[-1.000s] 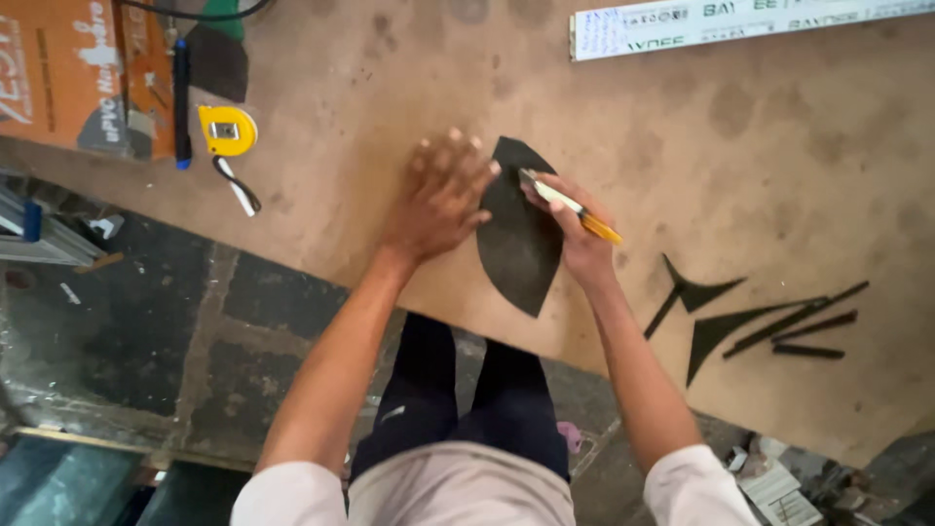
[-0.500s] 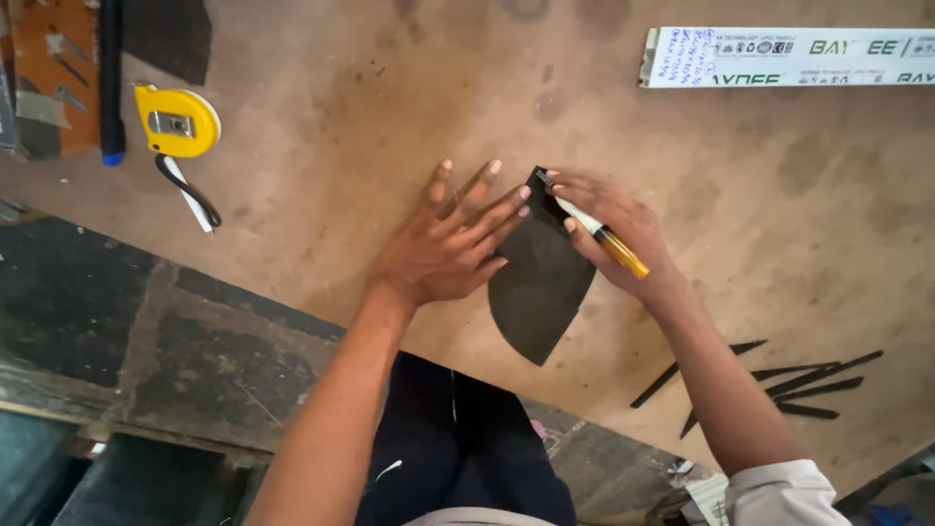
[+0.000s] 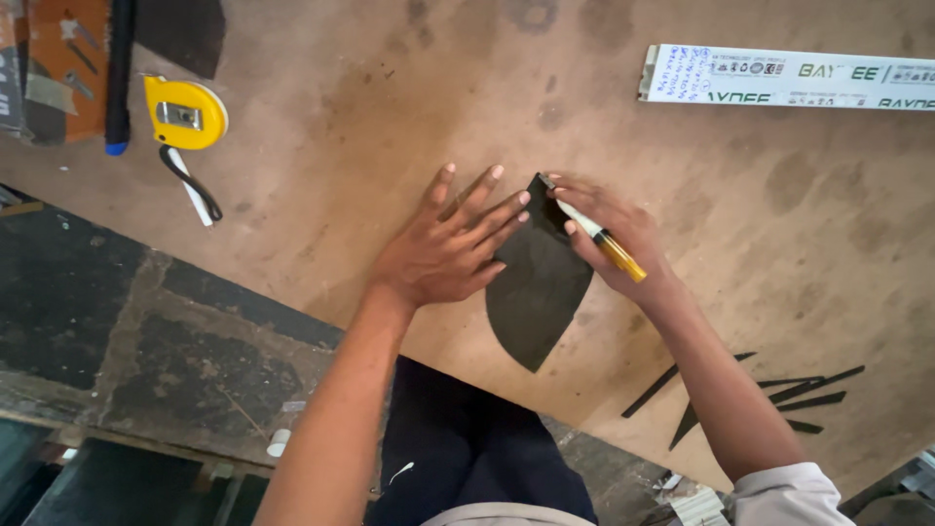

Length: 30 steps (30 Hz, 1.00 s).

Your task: The person uses a utility knife to cut a black sheet of material on a workbench. They make several straight and curved cuts, separating strips and shaping the sheet into a curved piece. The cut pieces remain on the table.

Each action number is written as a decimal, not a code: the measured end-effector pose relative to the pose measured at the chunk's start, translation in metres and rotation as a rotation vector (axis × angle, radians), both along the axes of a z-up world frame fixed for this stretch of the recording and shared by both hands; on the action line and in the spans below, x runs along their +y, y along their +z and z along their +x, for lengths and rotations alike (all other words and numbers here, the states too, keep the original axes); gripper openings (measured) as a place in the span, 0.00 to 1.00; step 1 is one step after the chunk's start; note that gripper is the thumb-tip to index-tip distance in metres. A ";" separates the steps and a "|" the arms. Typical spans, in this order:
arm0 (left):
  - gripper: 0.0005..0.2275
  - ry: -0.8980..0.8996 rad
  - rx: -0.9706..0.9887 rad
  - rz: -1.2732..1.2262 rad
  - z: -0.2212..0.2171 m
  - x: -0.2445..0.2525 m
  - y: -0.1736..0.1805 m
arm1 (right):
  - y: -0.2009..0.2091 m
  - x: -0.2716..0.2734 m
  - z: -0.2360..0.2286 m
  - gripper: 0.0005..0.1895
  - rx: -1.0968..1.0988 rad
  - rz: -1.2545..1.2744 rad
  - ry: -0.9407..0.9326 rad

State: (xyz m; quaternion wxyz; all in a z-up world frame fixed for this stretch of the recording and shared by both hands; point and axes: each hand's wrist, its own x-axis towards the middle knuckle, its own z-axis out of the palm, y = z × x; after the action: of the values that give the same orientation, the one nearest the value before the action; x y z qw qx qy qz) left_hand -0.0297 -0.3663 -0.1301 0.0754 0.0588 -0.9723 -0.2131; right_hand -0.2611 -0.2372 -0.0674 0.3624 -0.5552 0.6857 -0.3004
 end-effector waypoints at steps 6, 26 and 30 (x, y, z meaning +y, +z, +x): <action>0.28 0.014 0.029 0.020 -0.002 -0.001 0.000 | -0.003 0.001 -0.002 0.19 0.040 0.009 0.001; 0.30 0.001 0.010 0.020 -0.002 -0.002 0.000 | 0.006 -0.013 -0.007 0.17 0.015 -0.047 0.074; 0.31 -0.002 0.005 0.023 -0.001 -0.001 -0.002 | 0.007 -0.013 -0.006 0.17 0.029 -0.047 0.093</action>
State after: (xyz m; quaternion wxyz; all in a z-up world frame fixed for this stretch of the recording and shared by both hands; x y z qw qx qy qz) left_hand -0.0306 -0.3669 -0.1321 0.0769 0.0584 -0.9696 -0.2247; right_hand -0.2673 -0.2504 -0.0606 0.3527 -0.5991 0.6572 -0.2911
